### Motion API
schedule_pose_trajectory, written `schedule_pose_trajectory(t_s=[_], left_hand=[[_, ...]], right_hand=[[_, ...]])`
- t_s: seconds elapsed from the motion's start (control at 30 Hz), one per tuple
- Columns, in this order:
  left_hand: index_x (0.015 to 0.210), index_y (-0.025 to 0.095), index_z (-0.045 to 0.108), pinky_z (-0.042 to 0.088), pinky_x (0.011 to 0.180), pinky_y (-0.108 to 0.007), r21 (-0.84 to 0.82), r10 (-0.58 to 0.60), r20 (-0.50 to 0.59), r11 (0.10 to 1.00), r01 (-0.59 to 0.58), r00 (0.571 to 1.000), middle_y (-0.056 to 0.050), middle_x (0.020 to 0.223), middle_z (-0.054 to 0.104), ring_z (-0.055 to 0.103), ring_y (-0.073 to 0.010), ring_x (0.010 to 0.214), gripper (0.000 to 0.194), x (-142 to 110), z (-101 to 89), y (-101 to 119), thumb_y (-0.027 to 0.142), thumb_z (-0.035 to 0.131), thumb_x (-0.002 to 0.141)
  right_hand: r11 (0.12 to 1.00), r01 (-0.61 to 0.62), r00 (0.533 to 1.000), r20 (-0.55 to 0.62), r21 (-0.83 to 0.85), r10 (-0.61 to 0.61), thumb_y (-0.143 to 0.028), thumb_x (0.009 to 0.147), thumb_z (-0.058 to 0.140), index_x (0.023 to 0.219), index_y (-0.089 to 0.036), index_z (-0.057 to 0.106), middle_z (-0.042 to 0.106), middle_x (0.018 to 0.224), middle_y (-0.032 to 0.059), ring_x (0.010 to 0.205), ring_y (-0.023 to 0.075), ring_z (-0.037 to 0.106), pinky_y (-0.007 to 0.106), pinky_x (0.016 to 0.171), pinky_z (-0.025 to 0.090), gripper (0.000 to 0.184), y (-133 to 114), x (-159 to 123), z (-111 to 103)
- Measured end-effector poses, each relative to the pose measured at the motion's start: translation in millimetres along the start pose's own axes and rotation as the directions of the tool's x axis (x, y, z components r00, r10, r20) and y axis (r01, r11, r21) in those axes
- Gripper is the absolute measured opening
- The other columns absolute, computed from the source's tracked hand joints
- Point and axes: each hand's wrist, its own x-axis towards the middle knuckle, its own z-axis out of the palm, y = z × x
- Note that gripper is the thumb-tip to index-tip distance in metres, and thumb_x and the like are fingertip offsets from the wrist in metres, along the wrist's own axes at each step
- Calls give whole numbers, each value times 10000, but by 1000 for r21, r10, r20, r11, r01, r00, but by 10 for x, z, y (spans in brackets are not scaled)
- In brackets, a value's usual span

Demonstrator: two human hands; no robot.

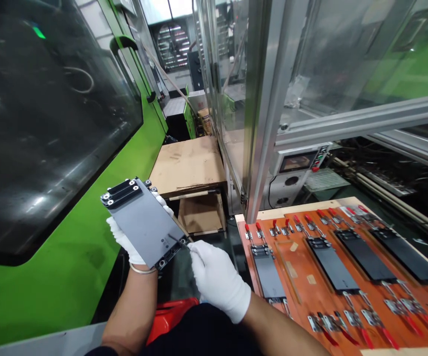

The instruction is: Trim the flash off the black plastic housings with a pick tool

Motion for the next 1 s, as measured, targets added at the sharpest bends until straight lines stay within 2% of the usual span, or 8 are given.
schedule_pose_trajectory(t_s=[0.13, 0.3, 0.47, 0.57, 0.7, 0.83, 0.9, 1.0], left_hand=[[1334, 257, 635, 573, 892, -362, -35, -2, -30, 999, 1, 1000, -77, 1235, 718, 665, -242, 1054, 711, -18, -9, -1, 709, 678, 788], [1372, 263, 609, 565, 888, -357, -39, -26, -49, 999, 24, 998, -81, 1229, 704, 658, -248, 1059, 765, -38, 21, 7, 707, 715, 758], [1351, 243, 613, 576, 875, -343, -50, -48, -24, 998, 47, 999, -89, 1200, 706, 666, -236, 1034, 760, -47, 24, 2, 694, 732, 751], [1365, 239, 601, 585, 885, -352, -103, -66, -4, 992, 65, 998, -86, 1218, 705, 672, -230, 1039, 755, -53, 9, -4, 661, 749, 756], [1398, 231, 575, 591, 878, -367, -156, -58, 11, 986, 59, 998, -94, 1219, 712, 682, -239, 1039, 768, -55, 15, -6, 642, 746, 773], [1379, 229, 589, 590, 873, -365, -155, -47, 10, 987, 48, 999, -90, 1201, 715, 686, -235, 1020, 757, -53, 29, -10, 644, 752, 768], [1356, 222, 607, 591, 880, -369, -143, -47, 14, 988, 49, 999, -93, 1188, 720, 687, -235, 1015, 762, -51, 24, -16, 647, 770, 745], [1338, 220, 622, 593, 882, -362, -140, -43, 2, 989, 42, 999, -91, 1184, 726, 689, -233, 1015, 758, -43, 16, -25, 646, 781, 732]], right_hand=[[999, 36, 999, 38, 3, -36, -174, 963, 442, 958, -209, 721, 783, 996, 71, 918, 198, 730, 309, 850, 560, 282, -5, -20, -27], [998, 52, 998, 37, -47, -50, -174, 945, 442, 967, -195, 738, 790, 978, 81, 898, 208, 739, 317, 821, 572, 297, 13, 19, -95], [987, 111, 986, 140, -117, -95, -151, 878, 499, 967, -198, 750, 789, 981, 79, 916, 223, 726, 334, 846, 554, 270, 12, 64, -194], [994, 71, 981, 186, -80, -55, -151, 875, 490, 869, -198, 716, 764, 883, 63, 834, 203, 696, 316, 790, 529, 230, -7, 47, -227], [978, -147, 966, 232, 148, 111, -195, 864, 481, 753, -205, 592, 657, 691, 11, 648, 154, 601, 264, 632, 464, 158, -43, 6, -169], [773, -416, 903, 323, 480, 285, -377, 856, 529, 804, -202, 569, 551, 602, -46, 419, 90, 399, 230, 437, 321, 187, -75, -15, -42], [680, -440, 898, 307, 587, 316, -487, 847, 559, 866, -193, 578, 535, 599, -62, 370, 68, 323, 225, 396, 265, 295, -63, -22, 14], [662, -386, 916, 186, 642, 354, -546, 857, 554, 862, -199, 558, 497, 578, -78, 360, 60, 298, 221, 390, 263, 347, -13, -40, 49]])
